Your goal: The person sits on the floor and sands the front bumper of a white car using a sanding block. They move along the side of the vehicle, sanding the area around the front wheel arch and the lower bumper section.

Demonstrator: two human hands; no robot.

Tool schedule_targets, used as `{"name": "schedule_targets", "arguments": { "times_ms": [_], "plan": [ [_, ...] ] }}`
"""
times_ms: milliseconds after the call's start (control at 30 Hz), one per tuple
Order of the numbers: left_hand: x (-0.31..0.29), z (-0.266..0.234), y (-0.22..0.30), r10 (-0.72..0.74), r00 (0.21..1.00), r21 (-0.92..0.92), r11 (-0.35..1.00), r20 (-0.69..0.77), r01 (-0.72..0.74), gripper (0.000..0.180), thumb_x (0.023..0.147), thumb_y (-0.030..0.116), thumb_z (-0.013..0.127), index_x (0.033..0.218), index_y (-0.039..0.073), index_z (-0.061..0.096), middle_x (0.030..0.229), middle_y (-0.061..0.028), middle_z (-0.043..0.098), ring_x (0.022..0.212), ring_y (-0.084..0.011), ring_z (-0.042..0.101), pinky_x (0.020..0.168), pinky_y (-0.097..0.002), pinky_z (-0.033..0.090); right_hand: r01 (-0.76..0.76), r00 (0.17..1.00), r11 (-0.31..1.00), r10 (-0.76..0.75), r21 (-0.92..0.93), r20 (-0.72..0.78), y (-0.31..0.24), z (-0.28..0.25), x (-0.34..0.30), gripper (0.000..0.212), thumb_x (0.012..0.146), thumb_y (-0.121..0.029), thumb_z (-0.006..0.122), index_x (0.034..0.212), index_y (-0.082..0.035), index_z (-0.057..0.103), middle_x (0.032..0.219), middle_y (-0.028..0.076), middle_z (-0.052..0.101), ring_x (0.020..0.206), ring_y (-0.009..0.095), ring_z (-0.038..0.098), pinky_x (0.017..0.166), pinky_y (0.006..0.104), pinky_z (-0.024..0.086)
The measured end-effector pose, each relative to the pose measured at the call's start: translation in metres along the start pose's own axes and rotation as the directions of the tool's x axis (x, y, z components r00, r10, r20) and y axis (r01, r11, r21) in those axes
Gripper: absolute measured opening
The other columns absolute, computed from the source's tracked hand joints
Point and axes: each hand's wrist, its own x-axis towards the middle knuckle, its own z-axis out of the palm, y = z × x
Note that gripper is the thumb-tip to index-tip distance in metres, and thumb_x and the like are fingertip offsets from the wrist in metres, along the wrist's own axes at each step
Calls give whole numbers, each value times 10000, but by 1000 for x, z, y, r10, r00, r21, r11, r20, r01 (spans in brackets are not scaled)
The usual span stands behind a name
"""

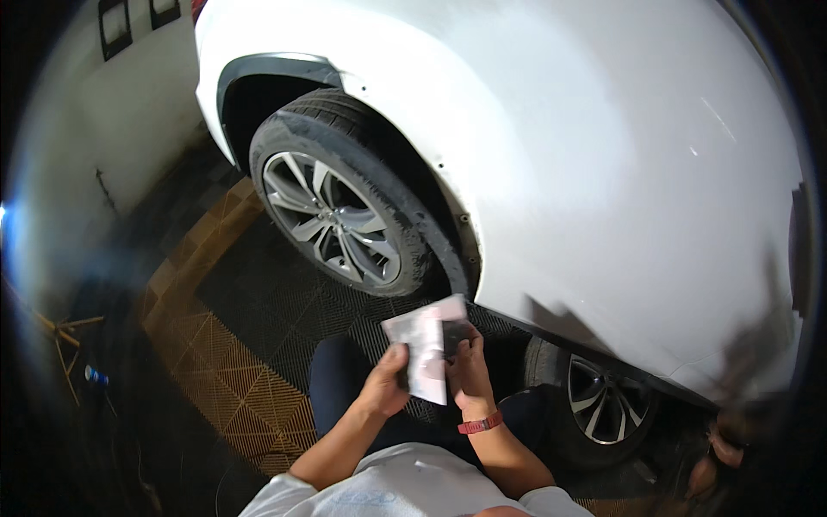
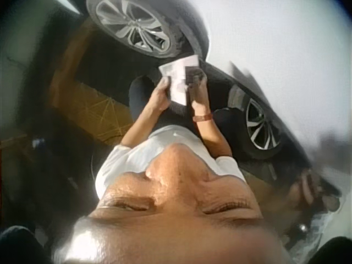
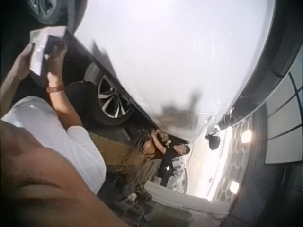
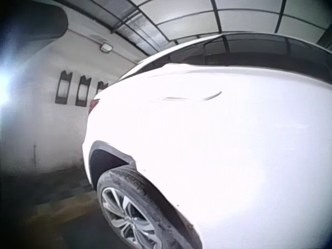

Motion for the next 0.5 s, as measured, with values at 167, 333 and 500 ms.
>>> {"name": "schedule_targets", "arguments": {
  "times_ms": [167, 333, 500],
  "plan": [
    [8, 12, -25, -88, 995, 36, 995, -38, 89, 441, 1043, 326, 594, 1407, 87, 518, 1283, -54, 652, 1196, -202, 627, 1057, -417, 495, -152, 964, 944, 208, 294, -168, -15, -23, 15, 287, 1017, -179, 602, 1247, -12, 641, 1205, 108, 680, 1084, 230, 668, 941, 359, 543],
    [22, 9, 26, 329, 907, 281, 925, -264, -254, 554, 1046, 366, 587, 1502, 100, 418, 1363, -86, 580, 1240, -233, 575, 1066, -449, 476, 428, 879, 710, -471, -559, 75, -126, 21, -19, 357, 986, -65, 594, 1339, -34, 634, 1293, 120, 643, 1178, 265, 638, 1023, 391, 505],
    [11, 39, 51, 564, 817, 617, 687, -119, -384, 529, 1085, 333, 547, 1505, 43, 408, 1326, -96, 580, 1172, -173, 550, 1058, -329, 431, 614, 624, -577, -65, -539, 779, -162, 69, -27, 441, 911, -143, 630, 1306, -326, 694, 1369, 2, 602, 1325, 283, 527, 1193, 530, 346]
  ]
}}
